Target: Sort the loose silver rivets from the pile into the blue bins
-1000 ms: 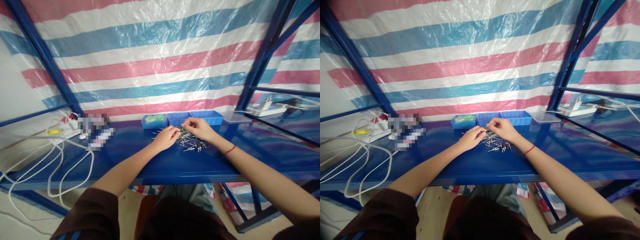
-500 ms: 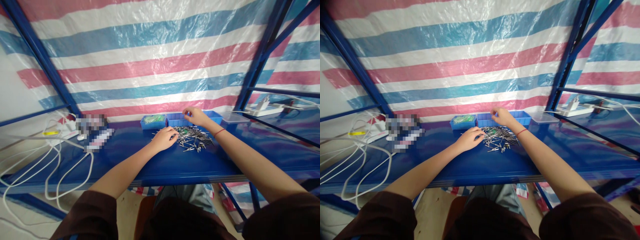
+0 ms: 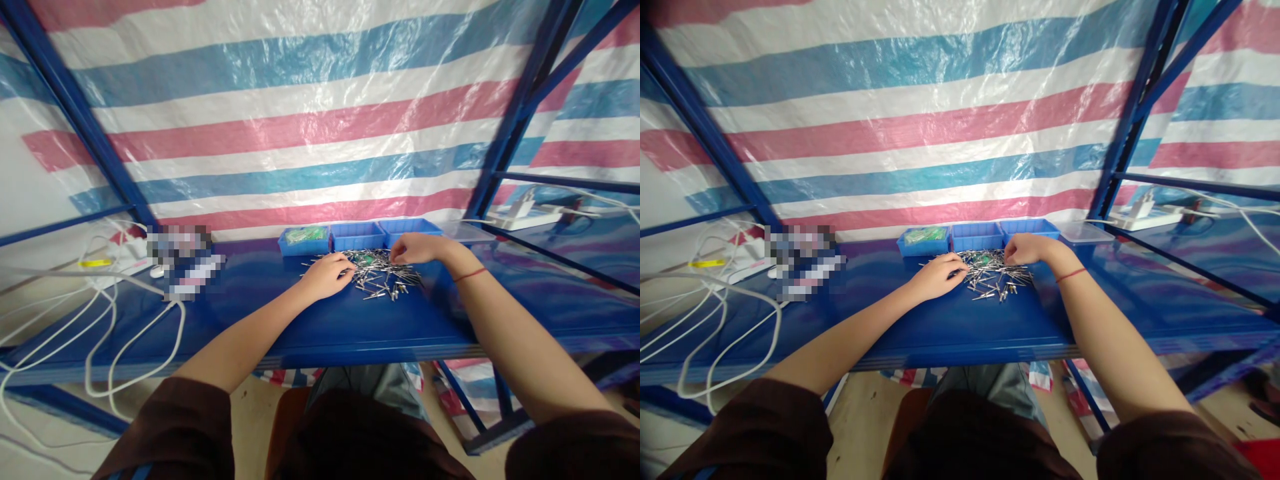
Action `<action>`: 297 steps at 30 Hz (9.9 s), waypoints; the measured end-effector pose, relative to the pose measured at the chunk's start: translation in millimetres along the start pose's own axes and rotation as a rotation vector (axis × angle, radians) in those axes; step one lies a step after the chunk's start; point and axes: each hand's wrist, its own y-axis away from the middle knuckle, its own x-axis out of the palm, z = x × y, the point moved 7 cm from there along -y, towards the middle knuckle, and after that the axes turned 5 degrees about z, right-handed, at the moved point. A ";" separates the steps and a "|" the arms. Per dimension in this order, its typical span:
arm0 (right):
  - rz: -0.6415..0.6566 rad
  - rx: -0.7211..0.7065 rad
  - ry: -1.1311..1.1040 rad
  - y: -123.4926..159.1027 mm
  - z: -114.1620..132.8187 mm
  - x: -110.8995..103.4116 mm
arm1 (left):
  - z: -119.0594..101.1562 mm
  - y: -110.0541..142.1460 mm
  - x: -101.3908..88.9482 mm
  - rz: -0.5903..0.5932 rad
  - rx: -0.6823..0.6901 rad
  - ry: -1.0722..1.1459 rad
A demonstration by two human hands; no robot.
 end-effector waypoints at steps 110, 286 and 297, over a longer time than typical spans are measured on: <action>-0.105 -0.319 -0.211 -10.8 57.0 17.5 | 18.5 2.1 6.5 0.182 -0.145 -0.038; -0.571 -0.414 -0.289 12.3 101.4 -7.5 | 39.3 -4.7 3.4 -0.203 -0.444 1.034; -0.847 -0.105 -0.202 -33.9 35.3 -52.7 | 63.1 4.9 -14.8 -0.265 -0.470 0.507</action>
